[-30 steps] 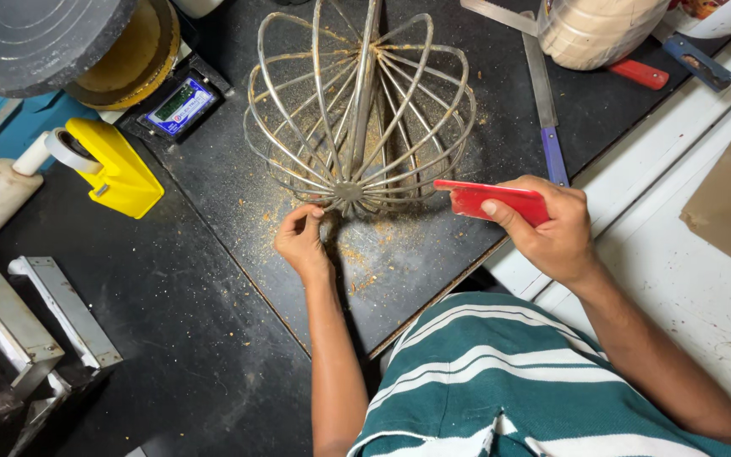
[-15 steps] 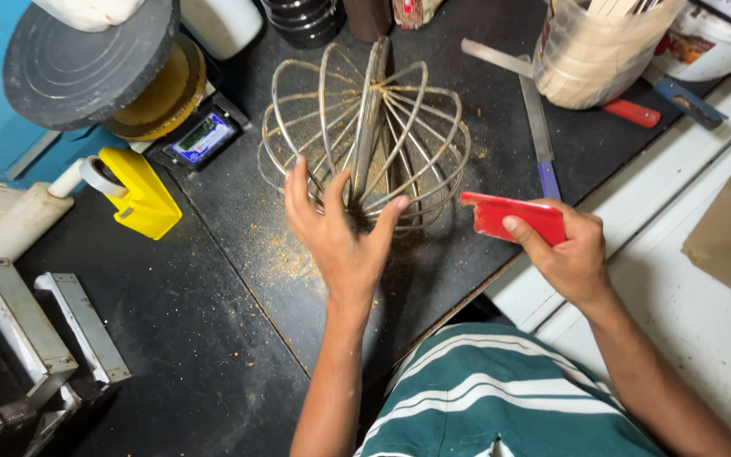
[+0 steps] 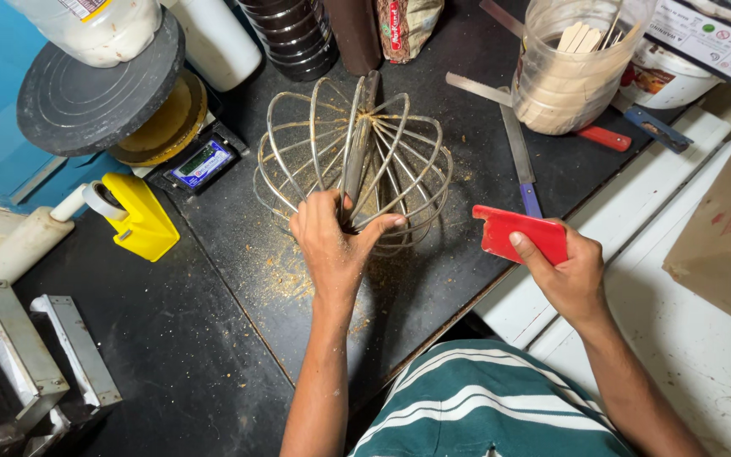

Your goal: The person cleans a large wire whisk by scraping off residue using a red plastic scraper and their hands.

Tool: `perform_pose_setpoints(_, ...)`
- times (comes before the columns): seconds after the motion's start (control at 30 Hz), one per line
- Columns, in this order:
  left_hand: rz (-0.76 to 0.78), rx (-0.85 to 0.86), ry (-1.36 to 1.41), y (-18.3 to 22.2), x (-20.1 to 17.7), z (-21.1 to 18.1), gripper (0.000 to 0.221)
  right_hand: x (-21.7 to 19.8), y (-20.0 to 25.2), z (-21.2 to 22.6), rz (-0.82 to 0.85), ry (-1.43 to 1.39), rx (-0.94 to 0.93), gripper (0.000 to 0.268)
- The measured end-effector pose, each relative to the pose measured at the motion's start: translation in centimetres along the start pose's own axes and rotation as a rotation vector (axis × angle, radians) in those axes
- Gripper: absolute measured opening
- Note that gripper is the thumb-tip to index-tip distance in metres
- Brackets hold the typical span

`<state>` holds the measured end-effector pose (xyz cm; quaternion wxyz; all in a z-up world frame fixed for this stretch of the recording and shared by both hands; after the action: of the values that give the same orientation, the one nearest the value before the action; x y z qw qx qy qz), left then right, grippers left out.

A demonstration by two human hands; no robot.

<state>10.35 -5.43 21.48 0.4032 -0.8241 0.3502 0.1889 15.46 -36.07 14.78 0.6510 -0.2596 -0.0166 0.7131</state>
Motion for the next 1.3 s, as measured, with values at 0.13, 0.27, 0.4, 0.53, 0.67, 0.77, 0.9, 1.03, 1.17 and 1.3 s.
perform_pose_setpoints(0.13,-0.020,0.016,-0.006,0.2,-0.3,-0.3,0.069,-0.4,-2.5,4.1,-0.013,0.245,-0.235,0.017)
perform_pose_setpoints(0.27,-0.038,0.037,0.001,1.1,-0.8,-0.8,0.067,-0.1,-6.9,8.9,0.136,0.509,-0.629,0.037)
perform_pose_setpoints(0.4,-0.063,0.062,0.016,1.8,-1.3,-0.9,0.068,2.7,-12.1,11.1,0.287,0.619,-0.863,0.040)
perform_pose_setpoints(0.53,-0.097,0.051,0.019,2.1,-1.3,-0.5,0.067,5.9,-15.6,12.3,0.581,0.572,-0.982,0.041)
perform_pose_setpoints(0.67,-0.133,0.063,0.028,2.2,-1.3,-0.1,0.067,3.9,-18.9,13.6,0.589,0.564,-0.851,0.044)
perform_pose_setpoints(0.77,-0.152,0.070,0.010,2.1,-1.4,0.1,0.068,5.6,-20.3,13.9,0.692,0.526,-0.828,0.047)
perform_pose_setpoints(0.9,-0.137,0.069,0.027,2.0,-1.4,0.3,0.072,11.3,-18.6,12.0,0.856,0.658,-0.983,0.046)
perform_pose_setpoints(1.03,-0.083,0.046,0.034,2.0,-1.1,0.7,0.069,14.5,-19.1,10.1,0.889,0.864,-1.086,0.053)
perform_pose_setpoints(1.17,-0.093,0.034,0.058,2.1,-0.9,1.2,0.069,17.1,-19.0,7.7,0.875,0.911,-1.243,0.040)
perform_pose_setpoints(1.3,-0.086,0.027,0.056,2.4,-0.5,1.6,0.068,19.4,-20.0,5.3,0.833,0.886,-1.294,0.043)
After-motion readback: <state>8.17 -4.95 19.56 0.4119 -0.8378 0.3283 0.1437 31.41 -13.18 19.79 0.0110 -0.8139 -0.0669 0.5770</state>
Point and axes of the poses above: each hand's wrist, its own y-axis away from the middle knuckle, its own x-axis out of the palm, z = x × y, the point moved 9 cm from there along -y, towards the middle knuckle, and after that the axes turned 7 degrees about -x, right-handed, at the moved point
